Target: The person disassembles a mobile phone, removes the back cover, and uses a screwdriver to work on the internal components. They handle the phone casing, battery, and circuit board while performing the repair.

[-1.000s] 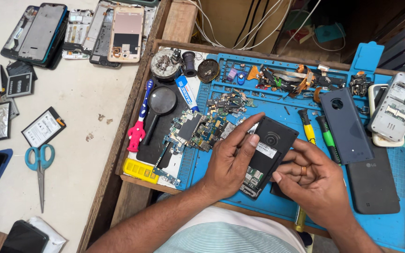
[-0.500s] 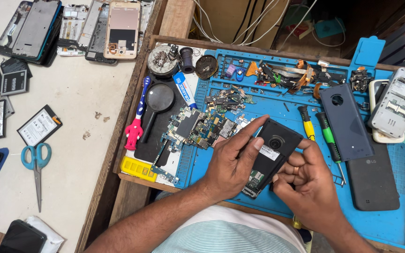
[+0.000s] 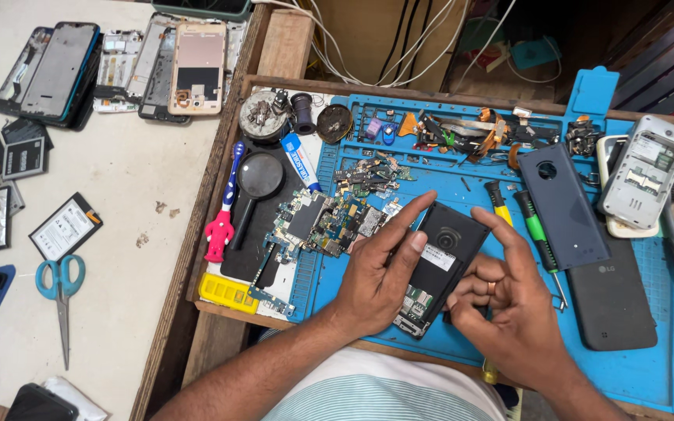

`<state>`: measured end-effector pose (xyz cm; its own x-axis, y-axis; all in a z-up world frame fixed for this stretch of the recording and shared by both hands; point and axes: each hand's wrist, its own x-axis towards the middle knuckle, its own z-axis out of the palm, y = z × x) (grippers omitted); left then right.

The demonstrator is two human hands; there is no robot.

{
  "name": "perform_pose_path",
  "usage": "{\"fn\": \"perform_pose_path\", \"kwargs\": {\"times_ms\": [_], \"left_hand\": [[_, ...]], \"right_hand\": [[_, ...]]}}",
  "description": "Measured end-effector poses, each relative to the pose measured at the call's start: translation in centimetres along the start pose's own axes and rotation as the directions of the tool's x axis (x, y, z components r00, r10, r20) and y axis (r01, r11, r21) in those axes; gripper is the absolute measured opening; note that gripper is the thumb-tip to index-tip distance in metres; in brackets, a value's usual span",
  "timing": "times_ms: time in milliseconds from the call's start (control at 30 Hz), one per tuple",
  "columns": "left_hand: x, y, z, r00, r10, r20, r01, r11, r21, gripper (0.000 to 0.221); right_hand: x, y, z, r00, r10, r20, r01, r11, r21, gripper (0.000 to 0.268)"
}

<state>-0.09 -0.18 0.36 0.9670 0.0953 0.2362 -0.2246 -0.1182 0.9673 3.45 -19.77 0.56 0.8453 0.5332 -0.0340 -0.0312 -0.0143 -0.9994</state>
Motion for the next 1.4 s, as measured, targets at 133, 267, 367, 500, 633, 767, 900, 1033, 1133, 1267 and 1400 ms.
{"fn": "perform_pose_path", "kwargs": {"times_ms": [133,267,367,500,633,767,900,1033,1133,1267,1400], "left_hand": [[0.0,0.0,0.0,0.999,0.054,0.008,-0.054,0.998,0.017,0.044],[-0.2,-0.2,0.0,0.997,-0.042,0.058,0.041,0.999,0.018,0.048],[-0.4,-0.4,0.3,0.990,-0.097,0.104,0.105,0.991,-0.081,0.054],[-0.4,-0.4,0.1,0.984,-0.075,0.164,0.102,0.981,-0.162,0.078],[-0.2,0.2,0.1,0.969,-0.008,0.246,0.051,0.984,-0.168,0.105],[-0.5,0.6,0.2,0.951,-0.054,0.304,0.073,0.996,-0.050,0.109],[-0.4,0.9,0.2,0.948,-0.062,0.312,0.066,0.998,-0.002,0.104],[-0.4,1.1,0.0,0.934,-0.086,0.345,0.123,0.989,-0.085,0.102],[-0.4,1.3,-0.1,0.933,-0.081,0.351,0.115,0.990,-0.077,0.101],[-0.4,1.5,-0.1,0.934,-0.067,0.352,0.079,0.997,-0.021,0.100],[-0.4,2.1,-0.2,0.925,-0.166,0.341,0.141,0.985,0.096,0.105]], "right_hand": [[0.3,0.1,-0.8,0.999,0.011,-0.049,-0.012,1.000,-0.020,0.076],[0.3,0.5,-1.5,0.998,-0.002,-0.063,0.007,0.998,0.069,0.060],[0.3,0.9,-1.9,0.998,-0.011,-0.057,0.018,0.992,0.126,0.055],[0.5,1.4,-1.9,0.999,0.008,-0.032,-0.003,0.988,0.155,0.059],[0.0,1.3,-2.7,0.995,-0.030,-0.100,0.030,1.000,0.001,0.049],[0.0,1.7,-4.1,0.990,-0.023,-0.142,0.022,1.000,-0.014,0.033],[-0.2,2.1,-3.9,0.984,-0.053,-0.170,0.055,0.998,0.006,0.033],[0.0,1.9,-3.6,0.980,-0.101,-0.169,0.108,0.994,0.033,0.031],[0.0,1.8,-3.3,0.976,-0.099,-0.192,0.105,0.994,0.020,0.029],[-0.3,1.8,-3.3,0.971,-0.087,-0.222,0.075,0.995,-0.063,0.029],[-0.5,1.6,-3.9,0.964,-0.229,-0.138,0.220,0.972,-0.080,0.032]]}}
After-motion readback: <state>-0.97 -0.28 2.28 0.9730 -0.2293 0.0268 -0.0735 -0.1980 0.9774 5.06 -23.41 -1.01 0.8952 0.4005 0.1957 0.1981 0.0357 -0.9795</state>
